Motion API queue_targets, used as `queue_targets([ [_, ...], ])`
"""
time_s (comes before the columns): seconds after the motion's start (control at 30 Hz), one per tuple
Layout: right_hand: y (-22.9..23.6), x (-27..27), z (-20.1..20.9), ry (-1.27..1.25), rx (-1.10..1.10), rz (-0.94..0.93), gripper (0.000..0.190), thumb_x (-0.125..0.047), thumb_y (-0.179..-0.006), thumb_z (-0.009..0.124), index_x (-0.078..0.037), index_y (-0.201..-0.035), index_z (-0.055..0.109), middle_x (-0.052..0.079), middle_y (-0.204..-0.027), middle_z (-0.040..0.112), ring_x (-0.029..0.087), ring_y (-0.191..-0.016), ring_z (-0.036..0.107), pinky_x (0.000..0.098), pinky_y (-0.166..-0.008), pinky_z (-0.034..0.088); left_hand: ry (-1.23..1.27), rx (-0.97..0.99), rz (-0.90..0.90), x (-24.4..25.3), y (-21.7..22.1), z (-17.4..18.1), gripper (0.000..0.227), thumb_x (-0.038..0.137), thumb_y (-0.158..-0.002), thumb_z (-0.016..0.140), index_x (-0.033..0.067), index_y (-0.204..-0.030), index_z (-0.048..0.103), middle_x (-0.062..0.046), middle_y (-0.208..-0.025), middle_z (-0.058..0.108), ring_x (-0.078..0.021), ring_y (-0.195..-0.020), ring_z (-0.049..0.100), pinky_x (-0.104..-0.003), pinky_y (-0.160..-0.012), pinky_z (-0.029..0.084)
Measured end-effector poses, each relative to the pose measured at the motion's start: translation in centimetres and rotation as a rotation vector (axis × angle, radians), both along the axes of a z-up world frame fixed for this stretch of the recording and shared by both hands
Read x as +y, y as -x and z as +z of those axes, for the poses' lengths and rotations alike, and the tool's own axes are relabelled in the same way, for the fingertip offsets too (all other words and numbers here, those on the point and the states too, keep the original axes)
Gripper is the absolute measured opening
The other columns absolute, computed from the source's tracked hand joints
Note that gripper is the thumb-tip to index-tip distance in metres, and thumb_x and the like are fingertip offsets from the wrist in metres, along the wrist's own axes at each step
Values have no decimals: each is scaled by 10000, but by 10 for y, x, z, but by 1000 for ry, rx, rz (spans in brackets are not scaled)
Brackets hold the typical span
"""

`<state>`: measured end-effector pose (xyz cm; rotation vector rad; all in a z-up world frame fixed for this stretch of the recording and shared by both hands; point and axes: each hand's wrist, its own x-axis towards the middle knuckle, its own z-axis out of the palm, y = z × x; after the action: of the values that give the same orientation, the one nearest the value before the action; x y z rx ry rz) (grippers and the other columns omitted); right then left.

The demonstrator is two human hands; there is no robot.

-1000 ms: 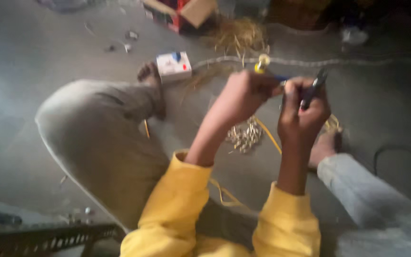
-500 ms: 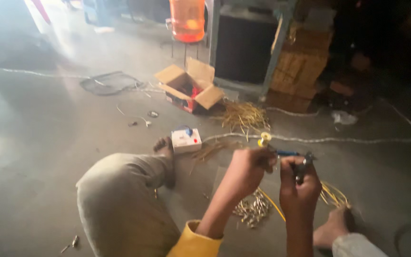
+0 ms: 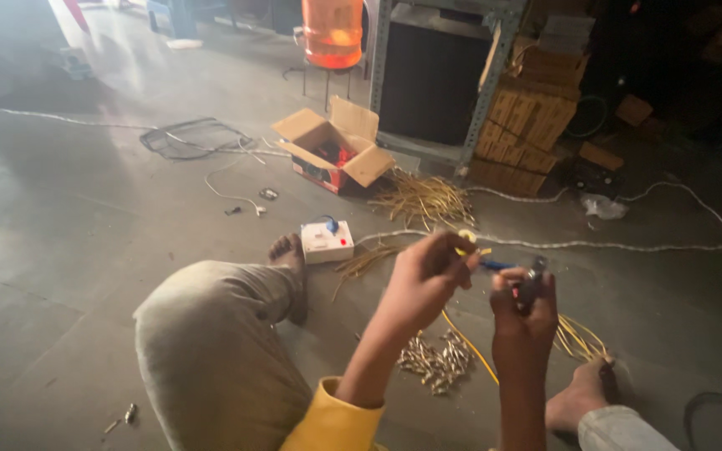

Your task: The person sits on the floor and uses wire strippers to remove the yellow insulation from multiple wires. They repeatedly strip the ends of the wires and place the stripped pieces on the floor.

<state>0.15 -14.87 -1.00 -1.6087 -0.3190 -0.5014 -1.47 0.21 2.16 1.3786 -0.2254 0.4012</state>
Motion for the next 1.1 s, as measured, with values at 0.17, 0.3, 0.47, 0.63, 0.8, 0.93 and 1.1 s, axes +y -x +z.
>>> queue_targets([
  [0.17, 2, 2, 2, 191, -65, -81, 120, -108, -933, 713, -92, -1037, 653, -56, -754, 492, 47, -671, 411, 228, -601, 365, 132, -89, -104, 1, 6, 6, 145, 113, -987, 696, -3, -1073, 681, 14, -827, 651, -53, -714, 572, -236, -629, 469],
  [0.3, 10, 1, 7, 311, -136, -66, 179, -67, -902, 693, -89, -1075, 651, -48, -766, 510, 49, -675, 448, 234, -609, 394, 184, -62, -169, 3, 18, 9, 163, 132, -1005, 677, -4, -1094, 675, 1, -853, 683, -57, -775, 608, -224, -661, 456],
  [0.47, 16, 4, 18, 421, -213, -70, 242, -39, -881, 653, -84, -1118, 643, -9, -767, 569, 88, -639, 528, 262, -602, 448, 189, -38, -194, 4, 21, 16, 190, 116, -980, 700, -24, -1106, 681, -6, -903, 676, -64, -788, 601, -228, -679, 461],
  [0.63, 19, 8, 25, 439, -295, -40, 243, -22, -896, 637, -85, -1130, 623, 36, -865, 586, 136, -734, 590, 288, -654, 475, 207, -58, -227, 5, 21, 13, 176, 70, -988, 694, -57, -1111, 683, -28, -902, 686, -77, -819, 616, -241, -742, 509],
  [0.8, 24, 7, 32, 452, -355, -55, 197, -45, -930, 681, -70, -1114, 614, 54, -918, 609, 155, -797, 613, 306, -705, 493, 143, -56, -182, 2, 20, 12, 149, 5, -969, 650, -60, -1098, 687, -24, -928, 706, -57, -855, 627, -234, -760, 529],
  [0.93, 26, 7, 34, 421, -357, -24, 189, -60, -951, 664, -71, -1135, 623, 56, -957, 639, 149, -810, 623, 302, -717, 504, 79, -50, -154, 3, 20, 13, 130, -8, -973, 650, -65, -1081, 694, -24, -901, 704, -51, -836, 614, -226, -740, 517],
  [1.1, 26, 5, 34, 475, -180, -62, 171, -117, -948, 705, -86, -1110, 660, 55, -795, 611, 148, -622, 541, 296, -596, 445, 97, -46, -159, 4, 21, 12, 136, -22, -971, 647, -74, -1089, 692, -29, -918, 703, -53, -848, 610, -225, -736, 505],
])
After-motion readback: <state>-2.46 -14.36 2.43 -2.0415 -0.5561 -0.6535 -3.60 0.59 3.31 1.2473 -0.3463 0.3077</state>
